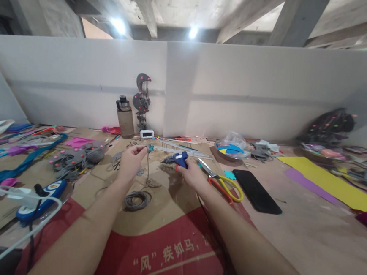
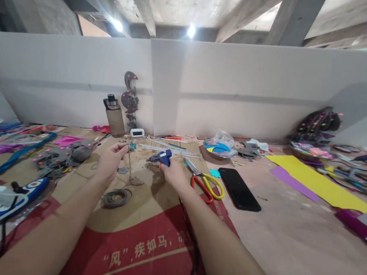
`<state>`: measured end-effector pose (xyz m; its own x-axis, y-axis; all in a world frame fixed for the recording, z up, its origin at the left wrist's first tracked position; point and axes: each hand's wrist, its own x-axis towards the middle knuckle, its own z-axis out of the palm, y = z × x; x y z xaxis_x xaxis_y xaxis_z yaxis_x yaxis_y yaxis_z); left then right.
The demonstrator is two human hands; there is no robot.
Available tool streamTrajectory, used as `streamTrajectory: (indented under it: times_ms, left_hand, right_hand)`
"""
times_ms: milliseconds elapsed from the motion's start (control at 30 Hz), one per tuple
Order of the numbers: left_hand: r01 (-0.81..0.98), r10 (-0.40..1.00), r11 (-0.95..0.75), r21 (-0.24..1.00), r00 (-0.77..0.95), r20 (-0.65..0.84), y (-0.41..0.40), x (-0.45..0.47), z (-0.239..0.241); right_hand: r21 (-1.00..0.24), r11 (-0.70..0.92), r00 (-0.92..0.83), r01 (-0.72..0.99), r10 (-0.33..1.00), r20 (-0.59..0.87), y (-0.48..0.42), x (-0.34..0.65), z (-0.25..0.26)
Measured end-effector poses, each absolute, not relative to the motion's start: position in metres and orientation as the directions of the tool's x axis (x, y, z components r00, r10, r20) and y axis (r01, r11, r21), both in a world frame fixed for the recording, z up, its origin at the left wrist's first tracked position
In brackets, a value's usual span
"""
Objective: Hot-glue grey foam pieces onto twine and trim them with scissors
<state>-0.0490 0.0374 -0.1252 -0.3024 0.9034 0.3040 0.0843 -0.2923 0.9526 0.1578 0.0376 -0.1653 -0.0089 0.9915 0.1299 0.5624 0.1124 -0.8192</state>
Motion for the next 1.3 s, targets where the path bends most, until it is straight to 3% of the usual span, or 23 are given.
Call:
streamTrajectory:
  times_ms: [100, 200, 300, 400, 500, 600, 833, 1000, 1300]
  left_hand:
    - [0.251, 0.865, -0.345, 0.904, -0.289, 0.411, 0.031, -0.046, -0.122]
    - [0.427, 0.814, -0.380, 0.821, -0.268, 0.516, 0.021, -0.041, -0.117]
    - [0.493, 0.743, -0.504, 0.709, -0.171, 0.647, 0.014, -0.035, -0.113]
    - [0.519, 0.707, -0.583, 0.625, -0.054, 0.705, 0.010, -0.030, -0.111]
    - [0.527, 0.719, -0.579, 0.622, -0.028, 0.694, 0.009, -0.028, -0.110]
    - [0.531, 0.757, -0.526, 0.664, -0.064, 0.651, 0.010, -0.026, -0.111]
    - [0.160, 0.956, -0.263, 0.951, -0.092, 0.280, 0.014, -0.019, -0.113]
    - [0.064, 0.970, -0.232, 0.971, -0.053, 0.236, 0.014, -0.014, -0.114]
    - [0.068, 0.975, -0.211, 0.975, -0.060, 0.215, 0.012, -0.013, -0.115]
  right_hand:
    - [-0.614, 0.168, 0.102, 0.771, 0.919, 0.380, 0.032, 0.163, -0.162]
    - [-0.647, 0.230, 0.158, 0.727, 0.861, 0.484, 0.020, 0.156, -0.148]
    - [-0.860, 0.390, 0.019, 0.328, 0.908, 0.419, 0.008, 0.134, -0.135]
    - [-0.931, 0.335, -0.124, -0.147, 0.927, 0.353, 0.003, 0.109, -0.129]
    - [-0.935, 0.207, -0.165, -0.289, 0.951, 0.262, 0.006, 0.094, -0.129]
    - [-0.966, 0.187, -0.110, -0.179, 0.972, 0.209, 0.011, 0.095, -0.128]
    - [-0.855, 0.462, 0.075, 0.237, 0.869, 0.490, 0.012, 0.110, -0.123]
    - [-0.846, 0.451, 0.093, 0.286, 0.865, 0.493, 0.013, 0.114, -0.124]
    - [-0.803, 0.454, 0.073, 0.387, 0.853, 0.517, 0.011, 0.116, -0.124]
